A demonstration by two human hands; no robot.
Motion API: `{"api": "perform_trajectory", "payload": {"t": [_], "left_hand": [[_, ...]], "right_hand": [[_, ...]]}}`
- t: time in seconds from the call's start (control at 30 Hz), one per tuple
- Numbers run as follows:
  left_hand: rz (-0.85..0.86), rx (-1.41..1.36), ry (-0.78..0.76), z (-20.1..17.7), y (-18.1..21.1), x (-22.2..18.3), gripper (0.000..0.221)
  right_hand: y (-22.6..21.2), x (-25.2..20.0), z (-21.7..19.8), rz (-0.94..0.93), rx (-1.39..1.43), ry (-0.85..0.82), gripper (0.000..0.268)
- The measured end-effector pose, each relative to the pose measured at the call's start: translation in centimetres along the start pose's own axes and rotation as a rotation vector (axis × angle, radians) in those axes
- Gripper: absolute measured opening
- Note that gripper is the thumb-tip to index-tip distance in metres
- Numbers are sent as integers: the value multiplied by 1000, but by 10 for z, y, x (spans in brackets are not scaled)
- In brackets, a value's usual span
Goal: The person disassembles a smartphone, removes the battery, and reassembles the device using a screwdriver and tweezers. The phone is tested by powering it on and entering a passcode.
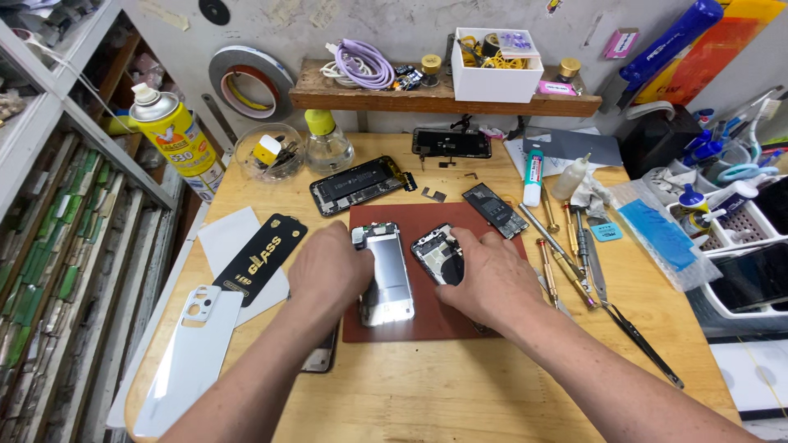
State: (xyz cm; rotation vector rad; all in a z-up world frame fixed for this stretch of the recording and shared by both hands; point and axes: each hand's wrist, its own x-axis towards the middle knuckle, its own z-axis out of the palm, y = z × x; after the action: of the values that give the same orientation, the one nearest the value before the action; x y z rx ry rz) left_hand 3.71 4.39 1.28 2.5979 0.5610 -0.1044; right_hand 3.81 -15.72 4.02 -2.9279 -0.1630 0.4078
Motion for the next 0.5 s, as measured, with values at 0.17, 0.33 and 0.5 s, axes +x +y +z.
{"api": "perform_trajectory", "payload": {"t": [0.17, 0.33, 0.5], "left_hand": [[293, 70, 210, -8, -5, 80, 31], [402, 214, 88, -15, -9, 138, 47], [358, 305, 8, -18, -12, 142, 47]], "right_hand": [[7, 12, -2, -16, 123, 56, 89], [27, 30, -3, -104, 246, 361, 59], [50, 44, -5, 30, 303, 393, 47]]}}
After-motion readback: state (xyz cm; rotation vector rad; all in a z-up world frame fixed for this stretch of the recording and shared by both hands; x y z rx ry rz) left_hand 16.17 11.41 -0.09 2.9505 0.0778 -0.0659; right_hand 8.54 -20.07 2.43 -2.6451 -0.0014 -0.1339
